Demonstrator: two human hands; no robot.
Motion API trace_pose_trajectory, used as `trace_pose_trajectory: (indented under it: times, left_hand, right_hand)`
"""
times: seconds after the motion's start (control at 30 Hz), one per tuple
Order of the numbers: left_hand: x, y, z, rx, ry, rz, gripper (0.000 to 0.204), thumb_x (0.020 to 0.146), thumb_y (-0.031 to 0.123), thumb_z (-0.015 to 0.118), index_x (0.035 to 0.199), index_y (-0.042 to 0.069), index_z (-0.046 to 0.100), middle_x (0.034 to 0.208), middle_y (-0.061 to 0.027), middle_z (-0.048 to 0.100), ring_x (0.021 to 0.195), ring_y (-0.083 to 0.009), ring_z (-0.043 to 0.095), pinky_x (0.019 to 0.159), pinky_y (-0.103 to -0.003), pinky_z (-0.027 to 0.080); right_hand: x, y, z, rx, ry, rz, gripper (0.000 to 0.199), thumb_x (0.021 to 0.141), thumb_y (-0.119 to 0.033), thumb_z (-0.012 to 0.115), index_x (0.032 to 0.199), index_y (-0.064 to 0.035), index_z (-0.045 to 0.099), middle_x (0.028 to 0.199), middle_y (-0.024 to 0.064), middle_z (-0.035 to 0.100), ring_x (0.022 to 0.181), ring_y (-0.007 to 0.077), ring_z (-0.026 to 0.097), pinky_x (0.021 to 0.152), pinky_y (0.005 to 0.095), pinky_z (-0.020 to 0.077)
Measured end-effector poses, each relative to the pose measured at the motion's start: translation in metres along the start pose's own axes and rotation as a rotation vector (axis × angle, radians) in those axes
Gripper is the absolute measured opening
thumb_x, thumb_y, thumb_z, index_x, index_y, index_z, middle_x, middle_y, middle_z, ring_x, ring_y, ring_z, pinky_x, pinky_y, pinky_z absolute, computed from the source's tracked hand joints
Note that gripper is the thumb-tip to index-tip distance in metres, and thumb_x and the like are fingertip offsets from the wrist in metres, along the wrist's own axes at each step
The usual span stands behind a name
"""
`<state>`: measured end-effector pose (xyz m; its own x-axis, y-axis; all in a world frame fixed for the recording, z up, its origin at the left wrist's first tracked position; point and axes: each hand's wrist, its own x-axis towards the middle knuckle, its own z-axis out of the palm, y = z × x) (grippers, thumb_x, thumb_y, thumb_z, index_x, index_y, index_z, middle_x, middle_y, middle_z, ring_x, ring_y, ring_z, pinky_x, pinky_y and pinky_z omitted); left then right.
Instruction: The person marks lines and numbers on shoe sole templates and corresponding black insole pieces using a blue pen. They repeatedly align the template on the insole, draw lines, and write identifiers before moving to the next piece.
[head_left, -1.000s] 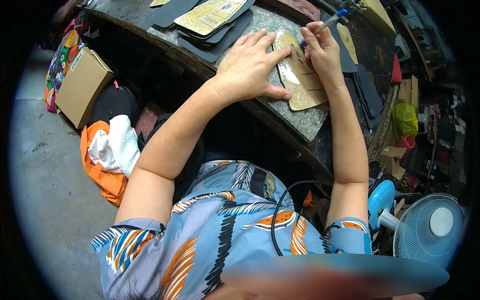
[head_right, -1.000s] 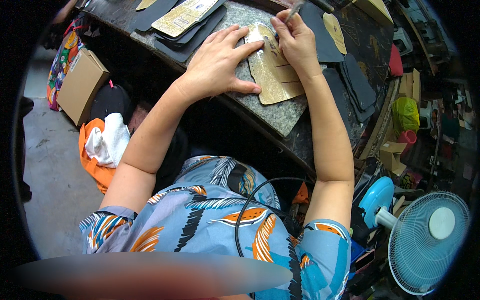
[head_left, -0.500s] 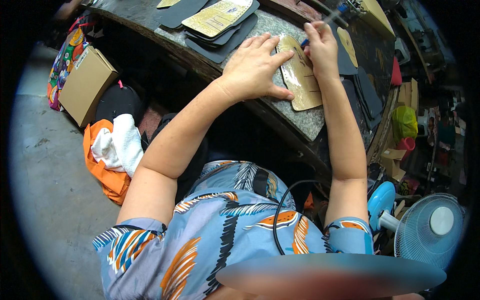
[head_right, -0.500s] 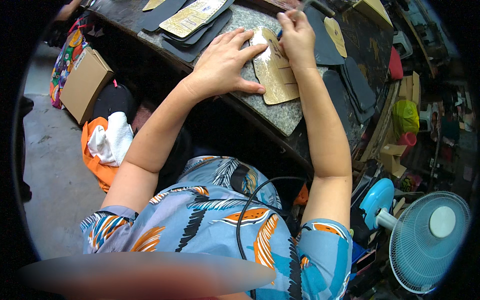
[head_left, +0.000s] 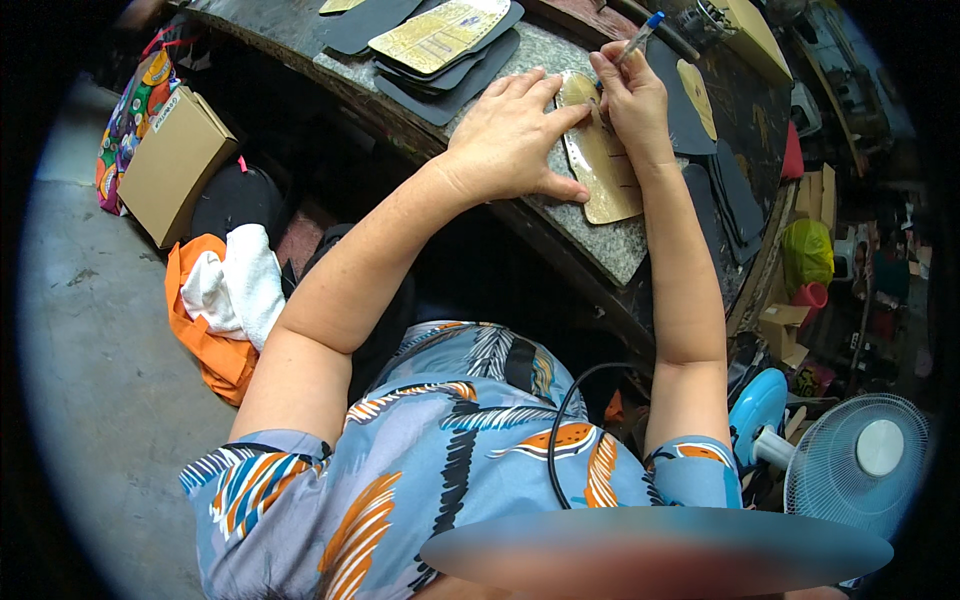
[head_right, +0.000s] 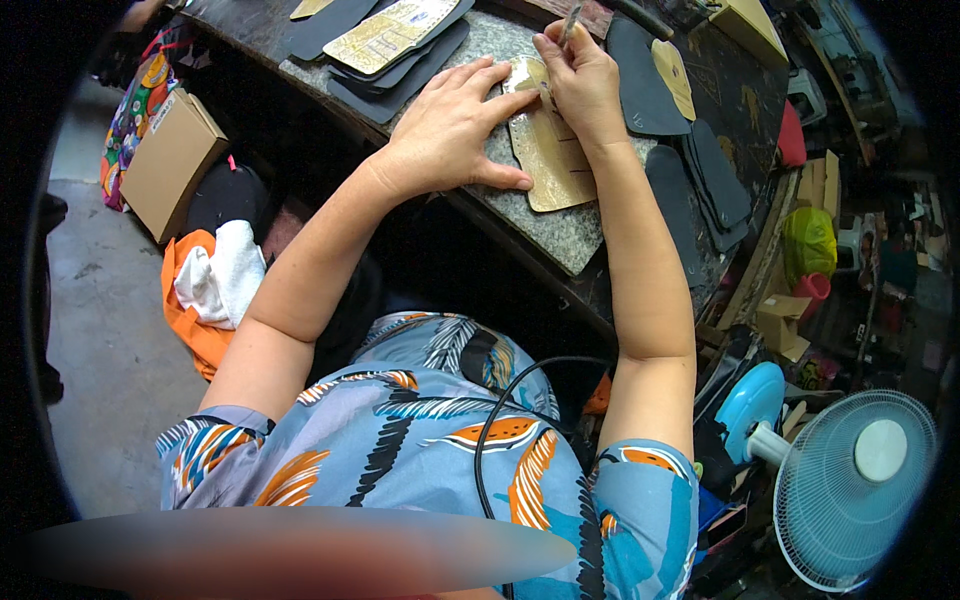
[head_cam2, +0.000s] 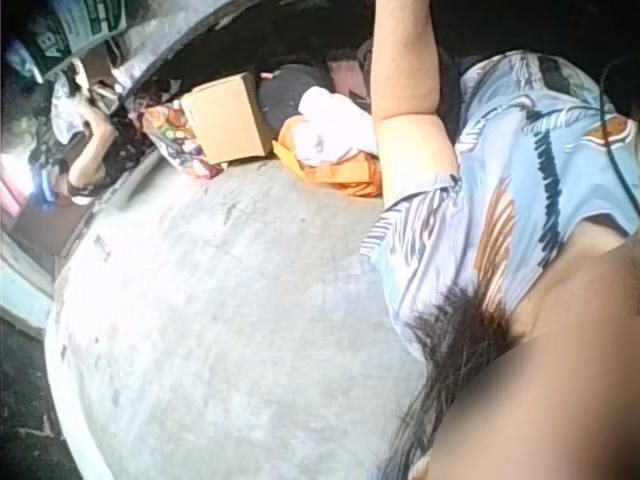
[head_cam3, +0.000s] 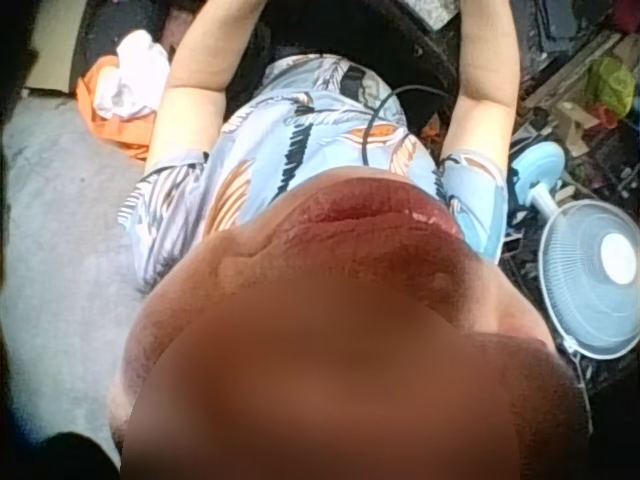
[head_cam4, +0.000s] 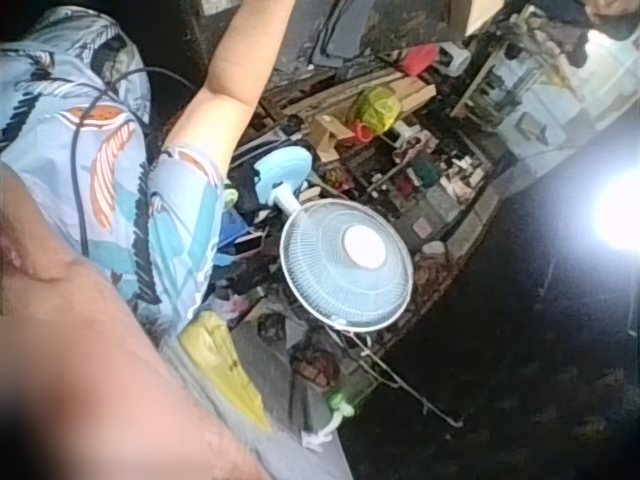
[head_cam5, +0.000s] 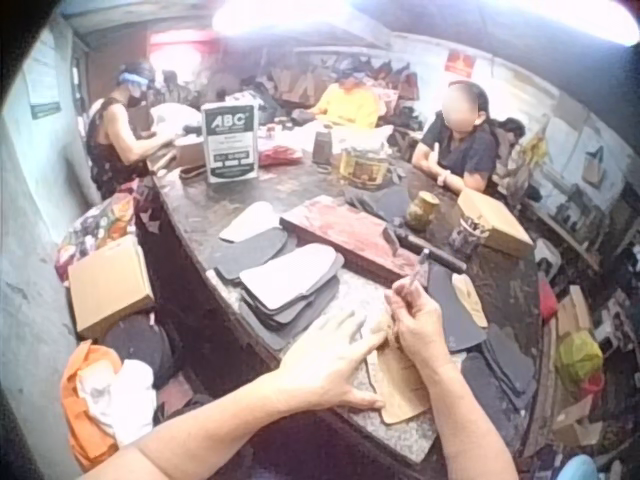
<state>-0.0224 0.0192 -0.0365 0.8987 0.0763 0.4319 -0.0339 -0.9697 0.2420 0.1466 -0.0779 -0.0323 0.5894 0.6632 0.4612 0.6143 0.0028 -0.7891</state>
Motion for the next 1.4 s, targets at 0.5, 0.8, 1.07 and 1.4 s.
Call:
trace_pose_trajectory:
  times: [0.5,0.8,1.07,1.4]
  left_hand:
    - [-0.0008,-0.0002,0.0005,-0.009,0.007,-0.003,0.086,0.064,0.063,0.073,0.133,0.016,0.053,0.138,-0.0212,0.045,0.133,-0.0372,0.037,0.110,-0.046,0.029]
    - [-0.0012,0.0003,-0.0014,-0.045,0.010,-0.015,0.089,0.063,0.063,0.075,0.135,0.015,0.050,0.138,-0.0204,0.045,0.134,-0.0364,0.037,0.111,-0.046,0.028]
    - [-0.0009,-0.0016,-0.0001,-0.079,0.053,-0.012,0.097,0.062,0.065,0.074,0.132,0.003,0.047,0.136,-0.0209,0.047,0.133,-0.0365,0.038,0.112,-0.044,0.028]
    - [0.0000,0.0015,-0.0015,-0.115,0.046,-0.075,0.129,0.056,0.065,0.079,0.146,-0.005,0.018,0.133,-0.0276,0.047,0.132,-0.0371,0.039,0.112,-0.043,0.027]
  right_hand:
    - [0.0009,-0.0028,0.0000,0.265,-0.019,0.116,0.011,0.091,-0.018,0.066,0.094,-0.0093,0.062,0.069,-0.0047,0.054,0.050,0.0026,0.047,0.044,0.0178,0.0350]
    - [0.0011,-0.0043,0.0008,0.182,-0.067,0.109,0.010,0.091,-0.019,0.067,0.098,-0.0119,0.064,0.078,-0.0010,0.061,0.056,0.0037,0.052,0.047,0.0179,0.0372]
    - [0.0019,-0.0075,0.0039,0.158,-0.074,0.113,0.009,0.091,-0.017,0.067,0.096,-0.0097,0.066,0.070,-0.0030,0.059,0.053,0.0029,0.050,0.047,0.0181,0.0392]
    - [0.0017,-0.0039,0.0047,0.287,-0.050,0.162,0.008,0.091,-0.014,0.066,0.097,-0.0090,0.065,0.075,-0.0032,0.061,0.053,0.0018,0.049,0.047,0.0177,0.0389]
